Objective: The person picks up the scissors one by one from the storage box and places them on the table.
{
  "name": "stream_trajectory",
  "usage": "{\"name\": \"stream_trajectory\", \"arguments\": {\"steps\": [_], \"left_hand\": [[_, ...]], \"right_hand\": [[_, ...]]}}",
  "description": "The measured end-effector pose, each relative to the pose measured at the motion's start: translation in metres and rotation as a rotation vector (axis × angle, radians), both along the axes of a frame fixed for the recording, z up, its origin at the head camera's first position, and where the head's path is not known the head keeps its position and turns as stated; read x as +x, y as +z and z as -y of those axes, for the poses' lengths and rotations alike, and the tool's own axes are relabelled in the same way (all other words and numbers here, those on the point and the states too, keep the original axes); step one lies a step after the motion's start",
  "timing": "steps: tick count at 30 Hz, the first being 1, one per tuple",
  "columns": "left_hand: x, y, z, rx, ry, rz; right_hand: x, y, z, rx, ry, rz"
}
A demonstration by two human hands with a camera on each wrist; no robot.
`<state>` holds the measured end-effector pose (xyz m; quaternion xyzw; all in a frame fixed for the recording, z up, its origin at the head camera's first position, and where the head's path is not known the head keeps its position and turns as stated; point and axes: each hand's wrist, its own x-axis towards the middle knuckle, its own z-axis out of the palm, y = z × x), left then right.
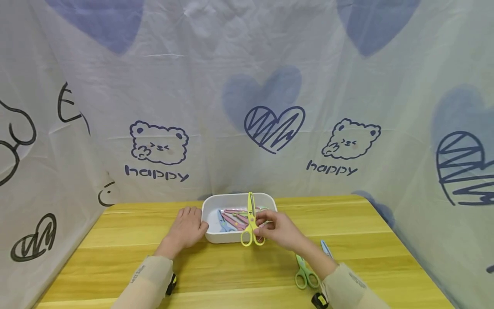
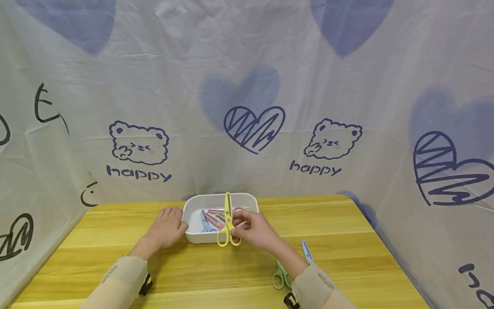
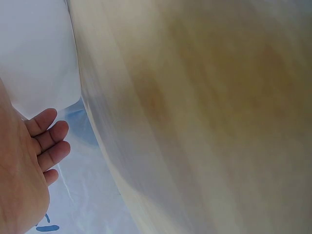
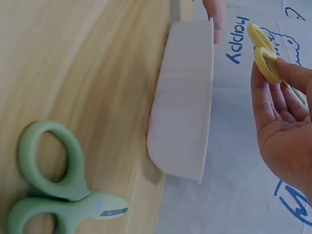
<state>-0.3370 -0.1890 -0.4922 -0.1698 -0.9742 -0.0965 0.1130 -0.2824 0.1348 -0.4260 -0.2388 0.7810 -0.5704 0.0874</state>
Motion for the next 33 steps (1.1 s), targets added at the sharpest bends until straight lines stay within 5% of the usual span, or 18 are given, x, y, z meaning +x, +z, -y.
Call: {"name": "stream_trajectory", "arguments": {"steps": [33], "left_hand": [[0.004,0.0,-0.001,0.023,-0.006,-0.043]], "right_hand": [[0.029,-0.041,-0.035,0.039,0.025,0.056]]}}
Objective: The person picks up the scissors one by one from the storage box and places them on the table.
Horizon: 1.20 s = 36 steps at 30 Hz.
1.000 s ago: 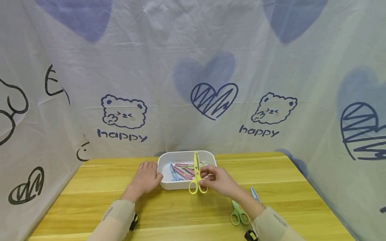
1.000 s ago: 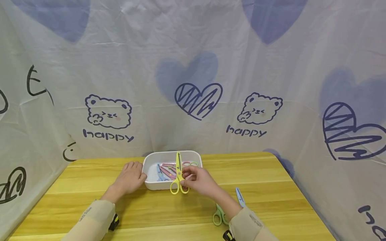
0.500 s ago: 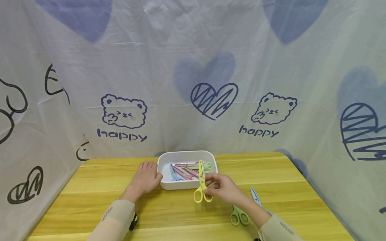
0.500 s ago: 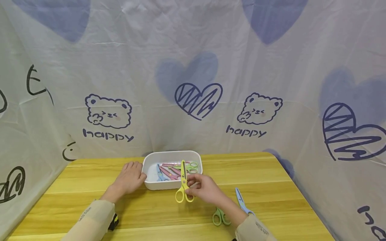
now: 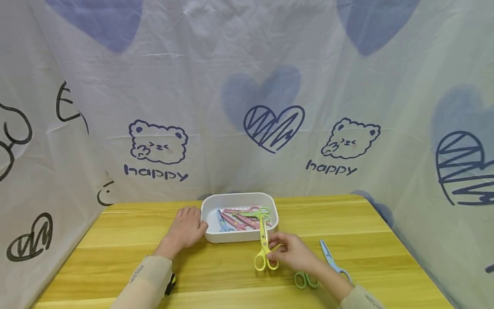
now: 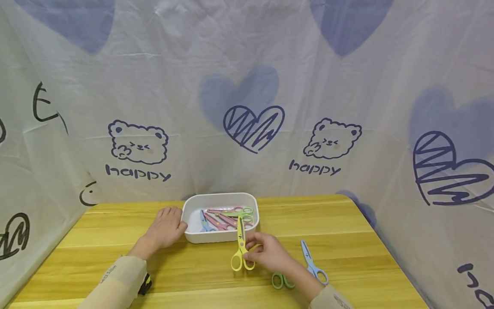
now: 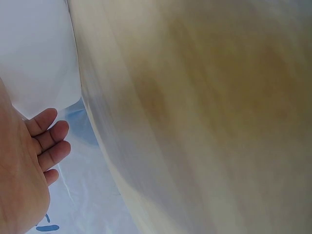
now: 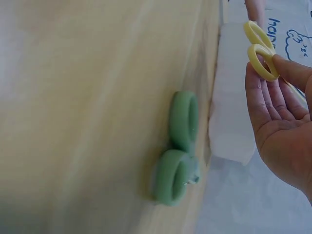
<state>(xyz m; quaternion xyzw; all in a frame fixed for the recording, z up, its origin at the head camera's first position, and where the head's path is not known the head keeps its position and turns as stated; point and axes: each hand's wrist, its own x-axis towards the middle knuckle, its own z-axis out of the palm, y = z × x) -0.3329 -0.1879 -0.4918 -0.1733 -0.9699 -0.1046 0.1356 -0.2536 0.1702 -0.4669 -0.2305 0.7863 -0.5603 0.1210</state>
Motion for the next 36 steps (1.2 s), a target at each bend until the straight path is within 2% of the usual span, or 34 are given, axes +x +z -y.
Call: {"name": "stream_trajectory", "arguments": {"steps": [8,15,25,36], "left_hand": [[-0.001,0.0,0.0,0.002,-0.008,0.006],[-0.002,0.002,0.0,0.0,0.0,0.025],[0.0,0.001,0.001,0.001,-0.013,0.002],[0.001,0.004,0.0,-0.021,0.009,0.047]], "right_hand": [[0.011,-0.007,-0.01,0.029,-0.012,0.012],[0.011,-0.015,-0.015,0.055,-0.015,0.018],[0.013,-0.02,-0.015,0.06,0.012,0.028],[0.014,-0.024,-0.014,0.112,0.02,-0.004]]}}
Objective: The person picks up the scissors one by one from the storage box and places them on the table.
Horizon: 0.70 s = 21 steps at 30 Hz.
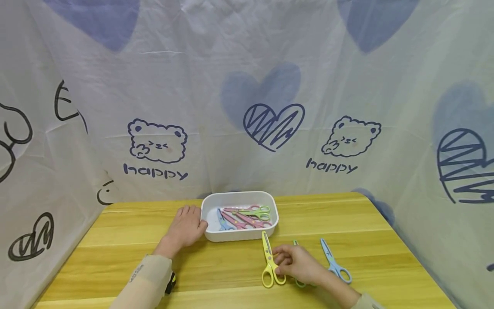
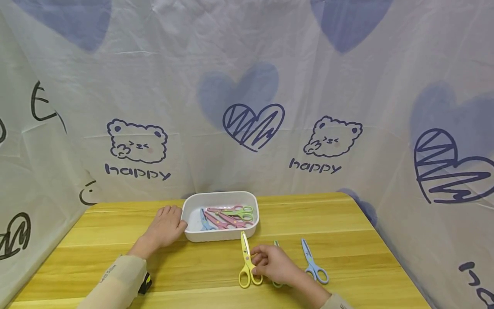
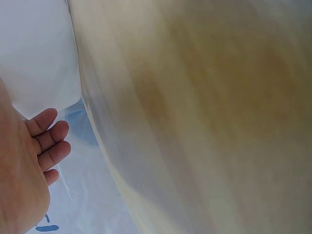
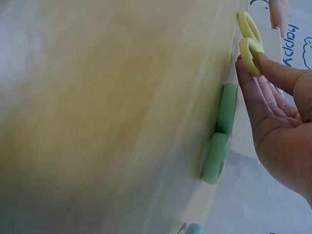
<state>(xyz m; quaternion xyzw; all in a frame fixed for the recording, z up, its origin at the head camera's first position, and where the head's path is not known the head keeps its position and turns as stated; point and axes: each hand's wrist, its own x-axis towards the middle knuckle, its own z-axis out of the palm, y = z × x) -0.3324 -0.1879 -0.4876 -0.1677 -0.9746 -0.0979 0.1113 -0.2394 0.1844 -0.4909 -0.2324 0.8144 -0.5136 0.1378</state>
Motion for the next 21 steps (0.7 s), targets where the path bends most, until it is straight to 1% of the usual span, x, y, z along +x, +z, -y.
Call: {"name": "stream_trajectory", "arguments": {"steps": [3,8,10,17,21], "left_hand": [[-0.0006,-0.0009,0.0003,0.008,-0.003,-0.005],[-0.0018,-0.0063,0.0023,0.017,-0.021,-0.046],[-0.0018,-0.0068,0.0024,0.019,-0.027,-0.053],[-0.0007,-0.003,0.0019,0.01,-0.012,-0.016],[-0.0009,-0.0027,0.0016,0.002,-0.001,0.001]], "right_hand": [[0.0003,0.0004,0.0001,0.019,0.0,-0.019],[0.0008,0.0011,-0.0007,0.042,0.003,-0.037],[0.0005,0.0007,-0.0013,0.047,0.006,-0.046],[-0.001,-0.002,-0.0024,0.072,0.014,-0.073],[-0.0012,-0.0024,-0.0021,0.089,0.016,-0.065]]}}
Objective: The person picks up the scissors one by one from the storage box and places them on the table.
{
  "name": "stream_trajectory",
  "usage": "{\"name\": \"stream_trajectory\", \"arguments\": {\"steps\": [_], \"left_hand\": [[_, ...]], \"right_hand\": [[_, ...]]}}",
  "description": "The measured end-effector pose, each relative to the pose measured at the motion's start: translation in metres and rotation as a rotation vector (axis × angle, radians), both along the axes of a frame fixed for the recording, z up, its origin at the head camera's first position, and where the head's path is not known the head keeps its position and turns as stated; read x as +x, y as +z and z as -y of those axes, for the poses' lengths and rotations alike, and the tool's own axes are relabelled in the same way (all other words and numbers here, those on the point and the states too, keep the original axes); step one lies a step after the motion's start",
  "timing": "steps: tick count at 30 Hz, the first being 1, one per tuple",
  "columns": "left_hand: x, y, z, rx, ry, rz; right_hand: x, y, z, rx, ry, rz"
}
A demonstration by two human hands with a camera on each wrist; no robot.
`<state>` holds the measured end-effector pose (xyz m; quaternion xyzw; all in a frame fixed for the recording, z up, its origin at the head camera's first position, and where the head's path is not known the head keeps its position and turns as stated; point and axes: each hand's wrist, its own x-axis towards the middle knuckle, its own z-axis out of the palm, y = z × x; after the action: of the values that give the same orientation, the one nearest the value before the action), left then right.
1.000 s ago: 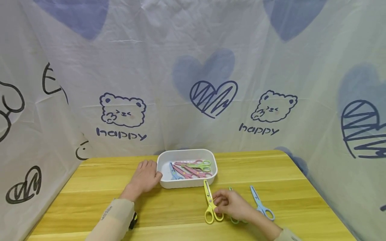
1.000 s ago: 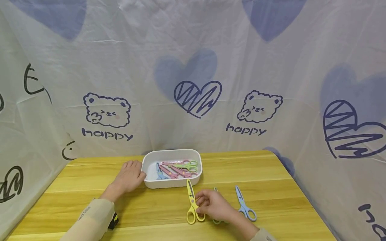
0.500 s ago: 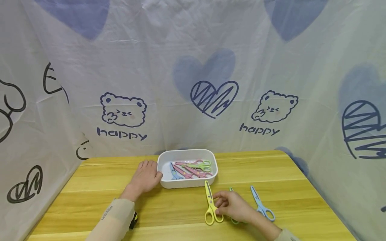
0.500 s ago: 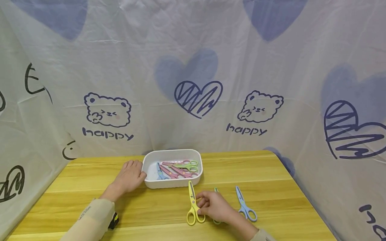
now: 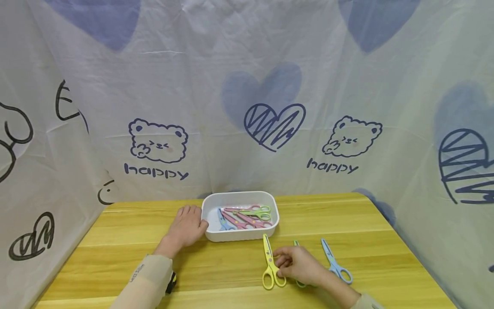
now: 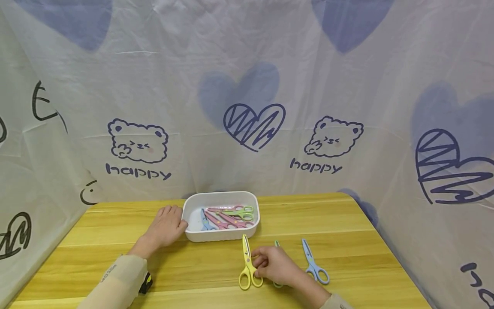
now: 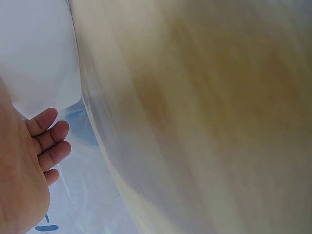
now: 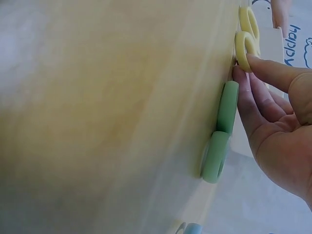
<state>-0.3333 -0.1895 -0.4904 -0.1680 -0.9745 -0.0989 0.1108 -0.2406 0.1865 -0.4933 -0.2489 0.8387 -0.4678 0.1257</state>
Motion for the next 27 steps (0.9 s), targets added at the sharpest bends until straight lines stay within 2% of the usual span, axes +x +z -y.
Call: {"name": "stream_trajectory", "arguments": {"steps": [11,17,27], "left_hand": [[-0.0003,-0.0005,-0.0004,0.001,0.0,0.003],[-0.0003,0.0003,-0.0011,0.0,-0.003,-0.002],[-0.0016,-0.001,-0.0004,-0.001,-0.001,-0.005]], "right_hand": [[-0.001,0.0002,0.0002,-0.001,-0.016,0.029],[-0.0023,-0.0012,-0.0004,-0.01,0.003,0.019],[-0.0006,0.0012,0.0004,0.021,-0.019,0.006]]}}
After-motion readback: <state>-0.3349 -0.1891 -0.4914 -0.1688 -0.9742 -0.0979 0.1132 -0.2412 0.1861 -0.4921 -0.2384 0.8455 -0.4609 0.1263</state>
